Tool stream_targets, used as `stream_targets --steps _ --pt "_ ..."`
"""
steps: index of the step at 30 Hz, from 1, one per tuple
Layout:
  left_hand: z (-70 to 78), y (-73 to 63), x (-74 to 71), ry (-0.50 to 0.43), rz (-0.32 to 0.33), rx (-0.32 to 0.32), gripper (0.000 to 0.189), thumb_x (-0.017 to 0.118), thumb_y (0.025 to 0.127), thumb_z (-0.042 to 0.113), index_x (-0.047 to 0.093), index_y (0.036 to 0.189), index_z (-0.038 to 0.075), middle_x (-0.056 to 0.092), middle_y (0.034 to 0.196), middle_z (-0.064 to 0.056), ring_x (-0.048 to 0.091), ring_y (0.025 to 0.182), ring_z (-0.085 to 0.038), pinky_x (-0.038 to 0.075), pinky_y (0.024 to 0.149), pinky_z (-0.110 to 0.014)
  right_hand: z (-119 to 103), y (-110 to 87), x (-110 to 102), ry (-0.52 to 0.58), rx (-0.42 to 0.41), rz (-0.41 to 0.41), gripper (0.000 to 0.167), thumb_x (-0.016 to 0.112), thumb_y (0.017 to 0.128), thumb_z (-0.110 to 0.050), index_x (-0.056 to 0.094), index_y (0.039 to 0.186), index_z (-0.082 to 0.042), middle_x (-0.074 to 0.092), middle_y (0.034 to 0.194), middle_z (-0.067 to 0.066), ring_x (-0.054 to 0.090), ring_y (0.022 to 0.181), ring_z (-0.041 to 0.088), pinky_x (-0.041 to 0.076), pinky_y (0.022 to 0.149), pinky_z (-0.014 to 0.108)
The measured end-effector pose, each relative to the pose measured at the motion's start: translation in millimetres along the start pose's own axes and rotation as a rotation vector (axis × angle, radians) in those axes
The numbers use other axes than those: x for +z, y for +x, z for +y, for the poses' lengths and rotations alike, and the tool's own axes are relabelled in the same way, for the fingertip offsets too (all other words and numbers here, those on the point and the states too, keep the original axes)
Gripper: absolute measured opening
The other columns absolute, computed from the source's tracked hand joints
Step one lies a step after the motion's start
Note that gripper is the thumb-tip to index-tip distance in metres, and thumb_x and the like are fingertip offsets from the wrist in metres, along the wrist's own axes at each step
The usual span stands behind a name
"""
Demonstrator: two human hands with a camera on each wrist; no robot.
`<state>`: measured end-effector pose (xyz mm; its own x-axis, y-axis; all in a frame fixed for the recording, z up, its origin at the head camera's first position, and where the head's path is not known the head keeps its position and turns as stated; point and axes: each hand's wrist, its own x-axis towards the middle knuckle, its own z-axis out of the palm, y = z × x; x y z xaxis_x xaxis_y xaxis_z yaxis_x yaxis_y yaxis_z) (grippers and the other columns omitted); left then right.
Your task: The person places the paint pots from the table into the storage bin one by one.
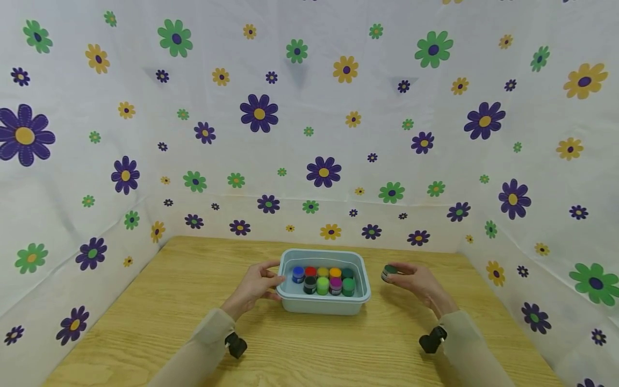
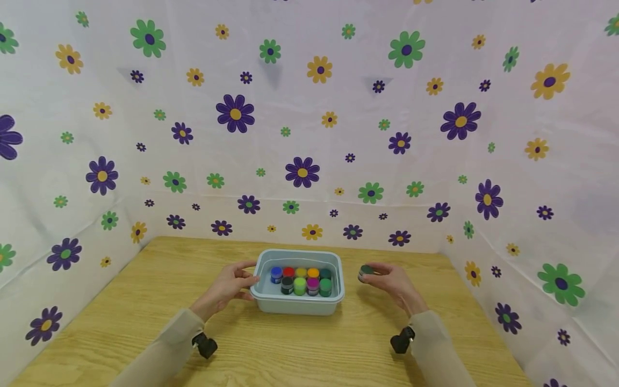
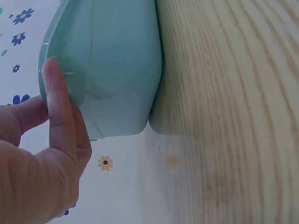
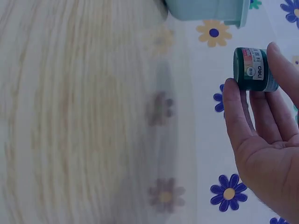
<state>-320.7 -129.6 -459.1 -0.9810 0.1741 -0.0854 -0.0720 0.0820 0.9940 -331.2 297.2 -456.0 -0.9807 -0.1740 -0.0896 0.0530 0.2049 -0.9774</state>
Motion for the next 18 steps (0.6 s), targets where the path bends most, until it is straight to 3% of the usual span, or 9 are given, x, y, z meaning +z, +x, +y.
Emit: stream_targets --steps 4,10,18 --pt "0.2 0.0 0.1 -0.003 0.005 -0.003 0.056 0.068 0.09 0.002 0.05 0.142 0.007 0.058 0.096 -0.013 0.069 0.083 -0.028 0.062 0.057 -0.033 -11.3 -1.1 7.7 -0.001 -0.003 -0.029 0.066 0.071 0.091 -0.019 0.04 0.145 0.005 0.052 0.137 0.021 0.064 0.105 0.012 0.047 0.109 0.044" --pt "0.0 -0.3 -1.0 -0.01 0.002 -0.005 0.057 0.068 0.09 0.001 0.048 0.143 0.006 0.056 0.095 -0.013 0.067 0.082 -0.027 0.062 0.057 -0.033 -23.1 -1.9 22.0 0.033 -0.019 -0.061 0.062 0.072 0.09 -0.017 0.045 0.142 0.005 0.062 0.124 0.009 0.066 0.102 0.012 0.044 0.11 0.047" --pt "1.5 -1.2 0.1 -0.013 -0.002 -0.006 0.058 0.068 0.09 0.002 0.047 0.143 0.006 0.057 0.096 -0.014 0.067 0.084 -0.029 0.062 0.058 -0.033 -40.4 -5.6 41.4 0.067 -0.034 -0.103 0.059 0.071 0.091 -0.016 0.047 0.139 0.006 0.063 0.12 0.006 0.067 0.101 0.011 0.049 0.107 0.04"
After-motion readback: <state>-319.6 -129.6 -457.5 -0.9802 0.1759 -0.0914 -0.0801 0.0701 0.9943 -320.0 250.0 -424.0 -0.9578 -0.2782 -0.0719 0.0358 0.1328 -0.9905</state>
